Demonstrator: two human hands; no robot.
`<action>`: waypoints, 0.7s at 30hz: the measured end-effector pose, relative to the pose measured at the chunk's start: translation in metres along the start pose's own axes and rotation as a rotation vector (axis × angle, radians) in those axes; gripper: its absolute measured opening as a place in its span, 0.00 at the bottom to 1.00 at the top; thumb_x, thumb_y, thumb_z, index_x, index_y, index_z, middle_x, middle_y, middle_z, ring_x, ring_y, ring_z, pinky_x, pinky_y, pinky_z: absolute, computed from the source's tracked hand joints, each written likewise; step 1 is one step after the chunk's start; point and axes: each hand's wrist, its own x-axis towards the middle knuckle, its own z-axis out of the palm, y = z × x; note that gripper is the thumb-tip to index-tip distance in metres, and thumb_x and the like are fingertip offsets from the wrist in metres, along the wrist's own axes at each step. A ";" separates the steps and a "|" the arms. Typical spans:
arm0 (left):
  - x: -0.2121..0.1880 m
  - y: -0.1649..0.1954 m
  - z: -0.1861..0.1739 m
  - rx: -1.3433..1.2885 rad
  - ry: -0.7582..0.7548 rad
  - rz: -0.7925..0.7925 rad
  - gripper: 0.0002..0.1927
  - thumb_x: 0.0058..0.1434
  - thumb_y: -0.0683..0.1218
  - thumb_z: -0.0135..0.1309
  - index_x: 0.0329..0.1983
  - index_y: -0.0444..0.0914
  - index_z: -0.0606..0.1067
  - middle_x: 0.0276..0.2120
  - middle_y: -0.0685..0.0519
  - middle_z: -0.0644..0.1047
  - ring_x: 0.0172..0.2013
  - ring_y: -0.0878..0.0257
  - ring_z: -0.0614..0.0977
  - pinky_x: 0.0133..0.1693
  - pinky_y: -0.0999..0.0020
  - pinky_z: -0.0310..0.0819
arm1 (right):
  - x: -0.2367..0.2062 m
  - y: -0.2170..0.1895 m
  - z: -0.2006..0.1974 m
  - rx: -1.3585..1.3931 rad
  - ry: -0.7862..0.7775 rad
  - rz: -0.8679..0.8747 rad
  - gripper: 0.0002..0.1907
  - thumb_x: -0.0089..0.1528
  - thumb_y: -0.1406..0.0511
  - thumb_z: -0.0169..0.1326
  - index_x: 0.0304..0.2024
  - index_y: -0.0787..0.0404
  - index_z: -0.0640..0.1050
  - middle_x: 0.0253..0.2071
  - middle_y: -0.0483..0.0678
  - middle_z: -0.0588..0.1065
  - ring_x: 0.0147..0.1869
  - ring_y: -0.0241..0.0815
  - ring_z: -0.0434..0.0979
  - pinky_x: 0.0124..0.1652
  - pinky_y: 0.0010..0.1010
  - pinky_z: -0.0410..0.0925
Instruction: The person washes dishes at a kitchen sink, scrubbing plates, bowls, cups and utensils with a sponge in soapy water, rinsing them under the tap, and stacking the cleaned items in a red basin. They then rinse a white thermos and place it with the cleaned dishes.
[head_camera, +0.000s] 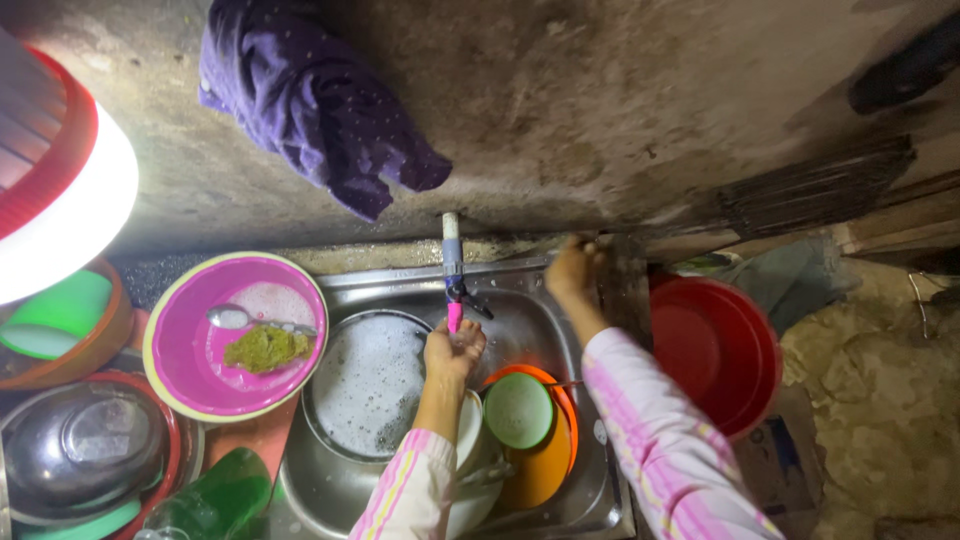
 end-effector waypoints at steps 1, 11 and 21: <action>-0.004 0.000 0.003 0.013 0.040 0.006 0.13 0.73 0.48 0.39 0.45 0.32 0.68 0.31 0.44 0.74 0.32 0.51 0.78 0.38 0.58 0.77 | -0.006 -0.010 0.004 0.067 -0.119 -0.032 0.26 0.55 0.68 0.54 0.57 0.63 0.71 0.51 0.64 0.77 0.61 0.63 0.71 0.63 0.45 0.58; 0.007 0.023 -0.019 -0.009 -0.208 0.225 0.11 0.73 0.44 0.42 0.43 0.33 0.74 0.33 0.48 0.77 0.33 0.57 0.79 0.42 0.61 0.76 | -0.136 -0.089 0.018 2.243 -1.361 0.511 0.07 0.57 0.72 0.50 0.35 0.72 0.74 0.33 0.56 0.74 0.35 0.47 0.73 0.38 0.33 0.72; -0.004 -0.005 -0.004 0.187 -0.162 -0.026 0.11 0.69 0.45 0.41 0.38 0.34 0.72 0.30 0.48 0.75 0.28 0.56 0.75 0.31 0.61 0.71 | -0.107 -0.036 -0.009 2.412 -1.477 0.560 0.08 0.68 0.67 0.55 0.38 0.67 0.76 0.36 0.55 0.76 0.38 0.47 0.76 0.37 0.34 0.72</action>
